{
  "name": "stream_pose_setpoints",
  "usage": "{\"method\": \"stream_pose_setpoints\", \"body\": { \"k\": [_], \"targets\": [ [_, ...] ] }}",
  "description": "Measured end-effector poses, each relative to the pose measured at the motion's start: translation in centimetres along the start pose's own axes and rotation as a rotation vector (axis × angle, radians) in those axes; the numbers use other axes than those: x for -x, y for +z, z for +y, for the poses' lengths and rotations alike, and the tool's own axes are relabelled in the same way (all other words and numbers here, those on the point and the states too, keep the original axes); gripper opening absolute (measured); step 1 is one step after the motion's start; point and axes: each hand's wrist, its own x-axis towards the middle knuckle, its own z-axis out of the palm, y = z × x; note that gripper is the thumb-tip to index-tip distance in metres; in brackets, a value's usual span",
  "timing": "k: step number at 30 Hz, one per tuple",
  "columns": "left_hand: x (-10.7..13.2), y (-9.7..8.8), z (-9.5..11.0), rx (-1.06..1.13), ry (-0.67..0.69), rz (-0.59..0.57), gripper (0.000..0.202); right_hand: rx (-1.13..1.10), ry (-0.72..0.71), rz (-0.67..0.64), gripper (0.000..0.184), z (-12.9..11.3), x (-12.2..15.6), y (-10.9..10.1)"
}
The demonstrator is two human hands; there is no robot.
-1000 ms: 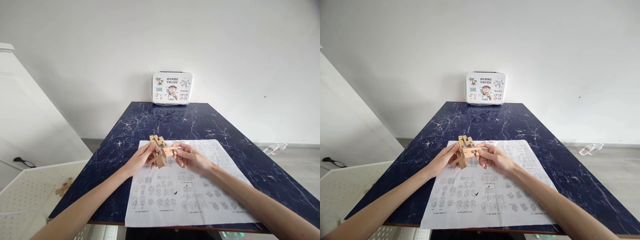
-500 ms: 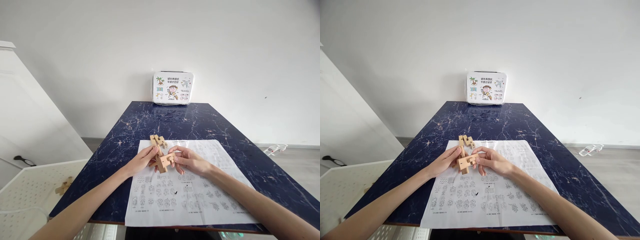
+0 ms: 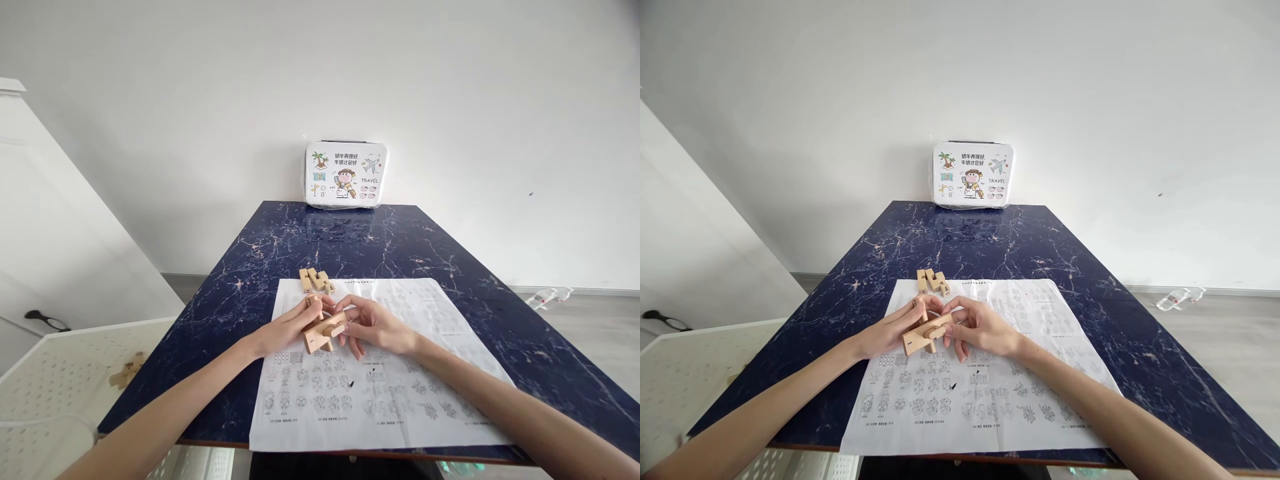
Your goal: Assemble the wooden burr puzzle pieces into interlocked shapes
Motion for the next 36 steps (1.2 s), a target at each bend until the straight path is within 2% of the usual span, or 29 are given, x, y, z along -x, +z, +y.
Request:
{"method": "stream_pose_setpoints", "body": {
  "k": [8, 14, 18, 22, 24, 34, 36],
  "targets": [
    [0.07, 0.11, 0.47, -0.178, 0.068, 0.107, 0.037, 0.071, 0.010, 0.041, 0.033, -0.13, 0.16, 0.28],
    [0.29, 0.46, 0.81, -0.106, 0.043, 0.044, 0.038, 0.043, -0.003, 0.043, 0.032, -0.02, 0.11, 0.19],
    [0.45, 0.27, 0.70, -0.080, 0.003, 0.001, 0.050, 0.036, -0.021, 0.042, 0.032, 0.35, 0.01, -0.01],
    [0.48, -0.24, 0.14, -0.115, 0.043, -0.120, 0.077, 0.015, -0.009, 0.019, 0.034, 0.54, -0.01, -0.16],
    [0.43, -0.35, -0.04, -0.120, 0.061, -0.142, 0.081, 0.005, -0.003, 0.010, 0.033, 0.56, 0.01, -0.19],
    [0.25, -0.11, 0.33, -0.125, 0.041, -0.095, 0.053, 0.001, -0.016, 0.036, 0.037, 0.26, -0.01, 0.00],
    [0.31, -0.10, 0.24, -0.125, 0.042, -0.088, 0.052, 0.000, -0.016, 0.036, 0.035, 0.17, -0.03, 0.03]
  ]
}}
